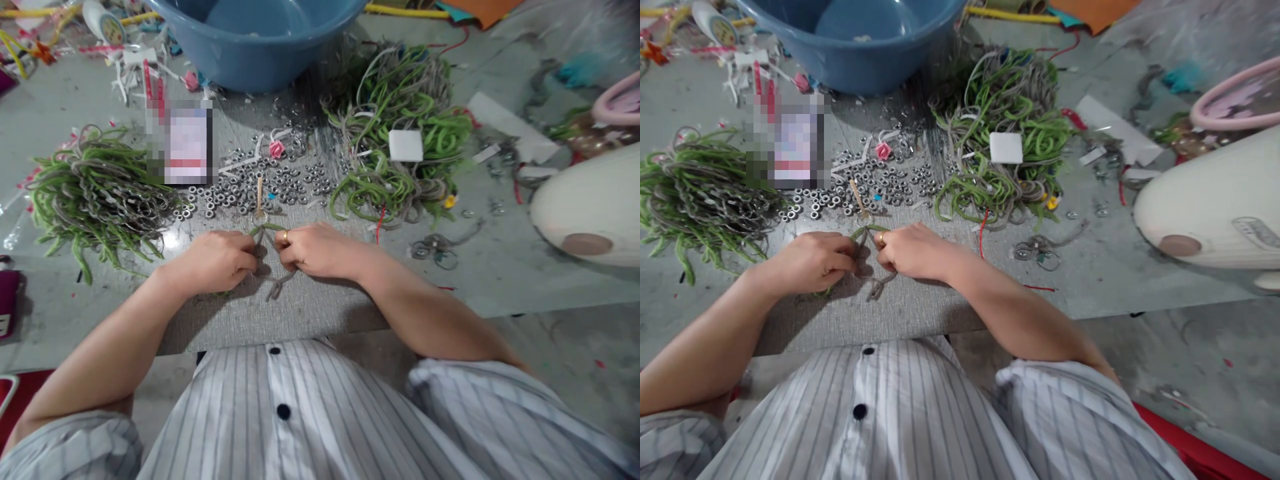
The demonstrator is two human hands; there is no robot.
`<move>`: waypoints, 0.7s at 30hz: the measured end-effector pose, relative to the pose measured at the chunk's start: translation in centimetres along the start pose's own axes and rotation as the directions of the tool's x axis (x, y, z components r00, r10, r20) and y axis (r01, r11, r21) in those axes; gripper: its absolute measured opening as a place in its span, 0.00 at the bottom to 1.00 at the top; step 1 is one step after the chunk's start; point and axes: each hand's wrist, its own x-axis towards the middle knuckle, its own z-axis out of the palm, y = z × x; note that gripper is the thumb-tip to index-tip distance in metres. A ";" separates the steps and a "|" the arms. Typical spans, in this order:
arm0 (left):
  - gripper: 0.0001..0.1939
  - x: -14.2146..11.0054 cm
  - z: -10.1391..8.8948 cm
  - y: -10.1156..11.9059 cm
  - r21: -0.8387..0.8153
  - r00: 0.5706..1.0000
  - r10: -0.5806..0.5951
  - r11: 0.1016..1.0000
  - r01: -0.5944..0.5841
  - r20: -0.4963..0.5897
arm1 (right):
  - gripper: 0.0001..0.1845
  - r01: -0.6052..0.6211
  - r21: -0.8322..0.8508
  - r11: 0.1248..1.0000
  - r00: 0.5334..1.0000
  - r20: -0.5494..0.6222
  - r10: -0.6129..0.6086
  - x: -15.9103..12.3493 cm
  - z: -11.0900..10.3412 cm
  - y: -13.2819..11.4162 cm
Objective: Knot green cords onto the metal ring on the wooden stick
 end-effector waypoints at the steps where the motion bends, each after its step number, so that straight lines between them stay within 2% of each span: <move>1: 0.13 0.0 0.0 0.0 0.000 1.000 0.011 1.000 -0.011 -0.004 | 0.11 -0.023 0.012 1.000 1.000 0.022 0.022 0.0 -0.1 -0.2; 5: 0.12 0.0 0.1 0.0 0.005 0.998 0.056 0.998 -0.055 -0.035 | 0.08 -0.127 0.081 0.989 0.988 0.103 0.118 -0.2 -0.7 -0.8; 8: 0.14 -0.1 0.0 0.0 0.010 0.996 0.082 0.997 -0.082 -0.045 | 0.09 -0.166 0.110 0.980 0.982 0.113 0.153 -0.3 -1.0 -1.1; 15: 0.14 -0.1 -0.4 0.1 -0.027 0.998 0.054 0.998 -0.054 0.019 | 0.12 -0.196 0.131 0.972 0.976 0.118 0.181 -0.1 -1.0 -1.1; 17: 0.13 -0.1 -0.5 0.1 -0.022 0.998 0.042 0.999 -0.041 0.041 | 0.11 -0.149 0.094 0.984 0.985 0.107 0.139 -0.2 -0.8 -0.8; 19: 0.13 -0.3 -0.7 0.2 -0.023 0.998 0.021 1.000 -0.020 0.056 | 0.10 -0.045 0.049 0.998 0.997 0.061 0.042 -0.4 -0.5 -0.4; 21: 0.11 -0.4 -0.9 0.4 -0.037 0.998 -0.016 0.999 0.018 0.053 | 0.11 0.049 0.032 0.998 0.997 -0.063 -0.047 -0.5 -0.1 0.1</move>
